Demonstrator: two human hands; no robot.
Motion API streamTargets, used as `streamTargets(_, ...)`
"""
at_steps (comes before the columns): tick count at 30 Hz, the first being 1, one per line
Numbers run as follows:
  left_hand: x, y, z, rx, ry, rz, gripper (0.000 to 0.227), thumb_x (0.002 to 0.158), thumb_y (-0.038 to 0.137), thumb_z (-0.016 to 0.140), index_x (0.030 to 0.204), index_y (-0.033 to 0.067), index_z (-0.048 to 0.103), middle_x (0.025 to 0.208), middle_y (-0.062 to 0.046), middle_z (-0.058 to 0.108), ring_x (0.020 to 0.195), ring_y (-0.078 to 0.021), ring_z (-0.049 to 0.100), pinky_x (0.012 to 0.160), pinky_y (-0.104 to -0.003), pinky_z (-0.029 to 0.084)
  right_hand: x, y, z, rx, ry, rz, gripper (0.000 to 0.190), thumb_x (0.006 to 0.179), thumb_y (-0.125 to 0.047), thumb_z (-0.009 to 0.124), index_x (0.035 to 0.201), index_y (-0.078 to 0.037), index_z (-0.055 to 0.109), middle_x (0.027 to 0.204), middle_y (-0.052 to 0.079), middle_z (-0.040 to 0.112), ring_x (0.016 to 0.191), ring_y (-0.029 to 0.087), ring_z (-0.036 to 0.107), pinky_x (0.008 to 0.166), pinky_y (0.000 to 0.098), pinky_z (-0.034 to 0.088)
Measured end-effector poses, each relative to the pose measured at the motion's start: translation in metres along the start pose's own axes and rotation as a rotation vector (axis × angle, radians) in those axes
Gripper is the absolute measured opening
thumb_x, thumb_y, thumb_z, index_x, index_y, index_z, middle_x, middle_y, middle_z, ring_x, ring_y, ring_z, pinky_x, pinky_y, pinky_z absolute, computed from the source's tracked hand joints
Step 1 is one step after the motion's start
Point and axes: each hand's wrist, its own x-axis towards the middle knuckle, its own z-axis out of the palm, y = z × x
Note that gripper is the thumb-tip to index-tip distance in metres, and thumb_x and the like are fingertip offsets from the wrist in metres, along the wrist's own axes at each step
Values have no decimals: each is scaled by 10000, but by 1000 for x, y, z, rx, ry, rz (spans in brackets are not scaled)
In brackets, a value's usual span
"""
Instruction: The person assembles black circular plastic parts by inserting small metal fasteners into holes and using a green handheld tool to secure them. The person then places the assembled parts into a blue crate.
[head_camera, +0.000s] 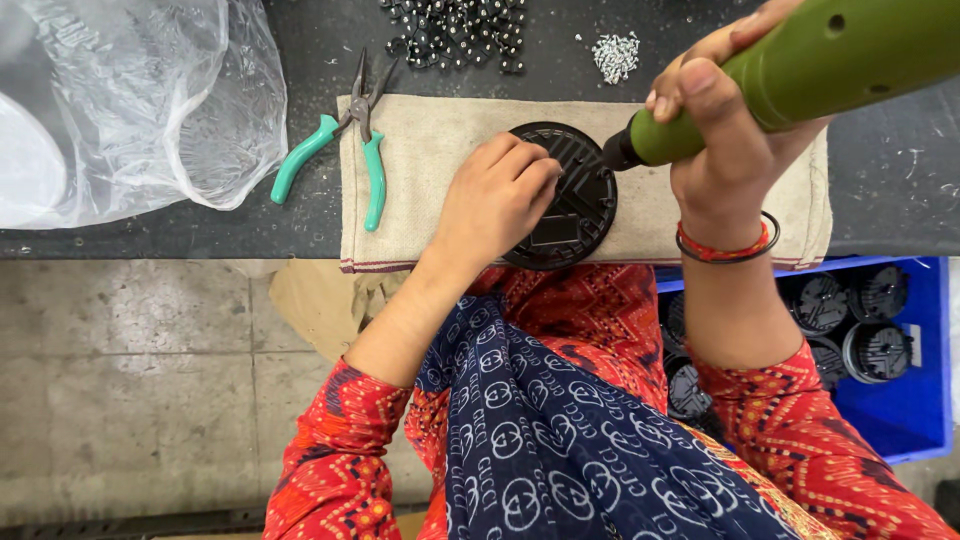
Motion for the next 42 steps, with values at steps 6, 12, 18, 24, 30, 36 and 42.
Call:
streamTargets(6,-7,-1,-5,65,-55,61,211,812,76,752,1022,89,736,1112,-22,718,1003,-230,656,849,-386,553,-1,2,9,17,5,-2,266,1123,40,693,1239,-25,463,858,180,615,660,253,599,634,327,485)
streamTargets(12,-10,2,-1,24,-20,-5,131,901,72,760,1028,49,737,1085,-35,715,991,-221,660,858,-357,569,-2,11,19,23,-9,-23,269,1107,34,688,1231,-35,460,846,171,617,644,247,598,637,335,512)
streamTargets(18,-8,4,1,31,-10,-35,144,862,57,756,1005,49,744,1027,-34,699,960,-230,634,827,-353,577,-4,8,19,8,-16,8,246,1153,23,676,1252,-28,457,854,170,594,654,237,547,669,346,499)
streamTargets(24,-4,2,1,44,-49,-54,135,844,75,761,978,77,753,977,-8,684,944,-216,635,780,-349,579,-4,7,18,4,-21,7,229,1156,29,664,1240,-25,459,870,180,602,650,241,544,665,350,495)
streamTargets(30,-5,0,-3,58,-68,-18,152,834,83,753,986,86,760,986,-2,679,938,-207,637,758,-345,579,-3,9,16,-5,-44,22,228,1157,38,649,1248,-33,452,886,173,599,670,239,558,681,352,512)
streamTargets(36,-4,-1,-3,56,-70,-9,142,833,92,754,974,88,759,987,-3,682,920,-207,643,753,-350,578,-4,13,18,-53,-81,41,230,1149,80,621,1248,-21,440,890,163,581,665,228,561,646,323,484)
streamTargets(42,-4,-2,-3,53,-75,-12,108,853,100,751,960,86,757,1012,4,703,920,-198,654,744,-345,578,-2,18,21,-131,-163,-40,252,1118,89,621,1228,-20,421,903,158,596,663,216,603,646,321,538)
